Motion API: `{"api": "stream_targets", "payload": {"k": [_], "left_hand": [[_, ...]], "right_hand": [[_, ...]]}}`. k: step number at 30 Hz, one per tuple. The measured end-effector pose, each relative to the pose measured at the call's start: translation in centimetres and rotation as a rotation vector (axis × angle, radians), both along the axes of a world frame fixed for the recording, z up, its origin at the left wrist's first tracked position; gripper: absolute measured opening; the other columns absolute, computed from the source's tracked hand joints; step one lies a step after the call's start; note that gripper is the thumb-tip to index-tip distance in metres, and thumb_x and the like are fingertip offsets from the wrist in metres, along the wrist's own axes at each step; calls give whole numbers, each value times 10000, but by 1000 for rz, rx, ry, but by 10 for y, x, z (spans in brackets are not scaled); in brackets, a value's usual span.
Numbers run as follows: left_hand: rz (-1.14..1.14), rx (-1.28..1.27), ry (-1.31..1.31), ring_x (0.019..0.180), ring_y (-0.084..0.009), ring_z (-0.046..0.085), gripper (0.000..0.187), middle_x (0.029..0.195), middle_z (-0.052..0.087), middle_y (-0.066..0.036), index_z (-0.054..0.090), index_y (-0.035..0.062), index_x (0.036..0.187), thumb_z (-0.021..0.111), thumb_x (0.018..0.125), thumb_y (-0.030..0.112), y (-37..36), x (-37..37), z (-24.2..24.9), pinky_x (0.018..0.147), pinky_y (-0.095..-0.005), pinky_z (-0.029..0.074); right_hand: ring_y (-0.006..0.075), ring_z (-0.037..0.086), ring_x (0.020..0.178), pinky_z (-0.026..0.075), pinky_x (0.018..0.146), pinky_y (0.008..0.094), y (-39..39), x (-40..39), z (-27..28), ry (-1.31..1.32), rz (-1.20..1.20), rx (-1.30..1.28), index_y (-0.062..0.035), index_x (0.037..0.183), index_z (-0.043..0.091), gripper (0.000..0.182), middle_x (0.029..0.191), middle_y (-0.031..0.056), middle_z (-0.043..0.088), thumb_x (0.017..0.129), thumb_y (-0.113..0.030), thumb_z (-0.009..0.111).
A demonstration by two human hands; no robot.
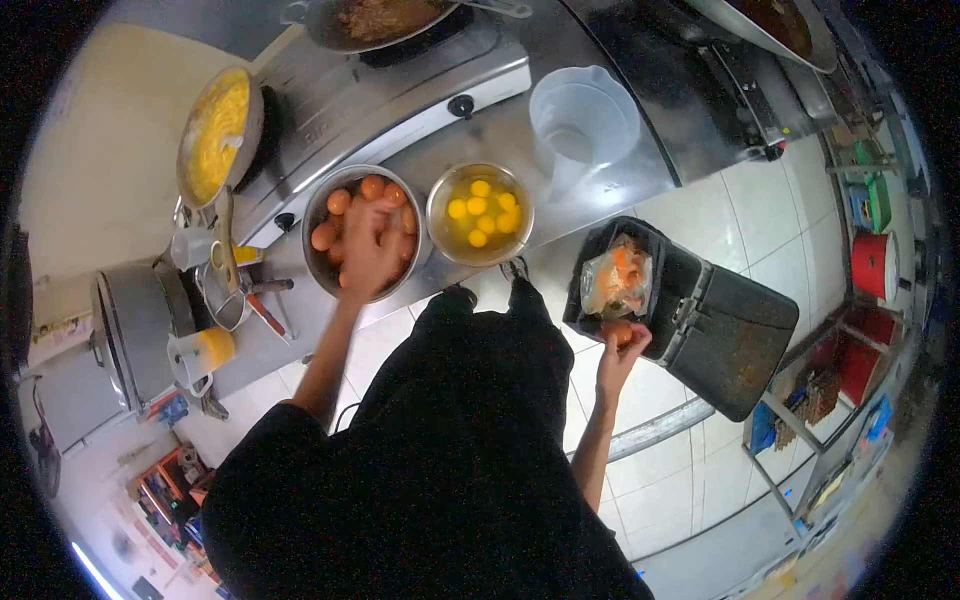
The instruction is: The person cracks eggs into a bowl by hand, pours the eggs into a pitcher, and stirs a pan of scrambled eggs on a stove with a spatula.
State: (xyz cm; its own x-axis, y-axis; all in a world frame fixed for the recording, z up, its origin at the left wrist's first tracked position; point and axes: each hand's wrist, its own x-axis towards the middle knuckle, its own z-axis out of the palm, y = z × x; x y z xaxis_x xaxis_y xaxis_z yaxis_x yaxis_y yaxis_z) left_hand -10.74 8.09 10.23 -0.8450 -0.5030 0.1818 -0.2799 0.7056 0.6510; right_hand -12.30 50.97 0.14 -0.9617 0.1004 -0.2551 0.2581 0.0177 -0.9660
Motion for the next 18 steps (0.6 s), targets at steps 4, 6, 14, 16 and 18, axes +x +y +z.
{"api": "stream_targets", "payload": {"k": [4,6,14,16,18], "left_hand": [[-419,-364,-473,1104,-287,520,407,1198,567,-97,642,87,1154,737,763,147,-67,31,-26,931,-427,450],[-505,-523,-637,1187,-270,471,482,1245,532,-87,644,108,1191,751,721,140,-67,29,-29,959,-425,441],[-776,-537,-520,1217,-259,458,463,1235,549,-83,645,77,1173,718,717,119,-74,26,-58,977,-406,443],[-784,-538,-506,1199,-273,485,432,1173,590,-108,611,52,1190,679,768,118,-75,26,-67,961,-399,465],[-794,-536,-558,1164,-297,515,397,1158,598,-128,587,56,1207,658,821,119,-76,24,-71,943,-392,486]], "right_hand": [[211,599,1036,532,880,331,-57,-40,50,32,222,-9,-64,1306,382,422,1189,125,550,955,-40,614],[201,600,1055,520,900,324,-80,-54,69,49,302,-48,-65,1297,406,450,1175,121,574,930,-50,666],[158,608,1050,521,876,289,-161,-68,106,185,522,-83,-52,1262,461,460,1157,93,598,885,-22,722],[155,618,1039,526,868,292,-178,-65,109,191,573,-76,-39,1287,468,486,1162,88,595,878,-23,730],[160,625,1031,525,873,290,-195,-61,110,190,603,-86,-35,1301,469,503,1159,84,596,875,-28,736]]}}
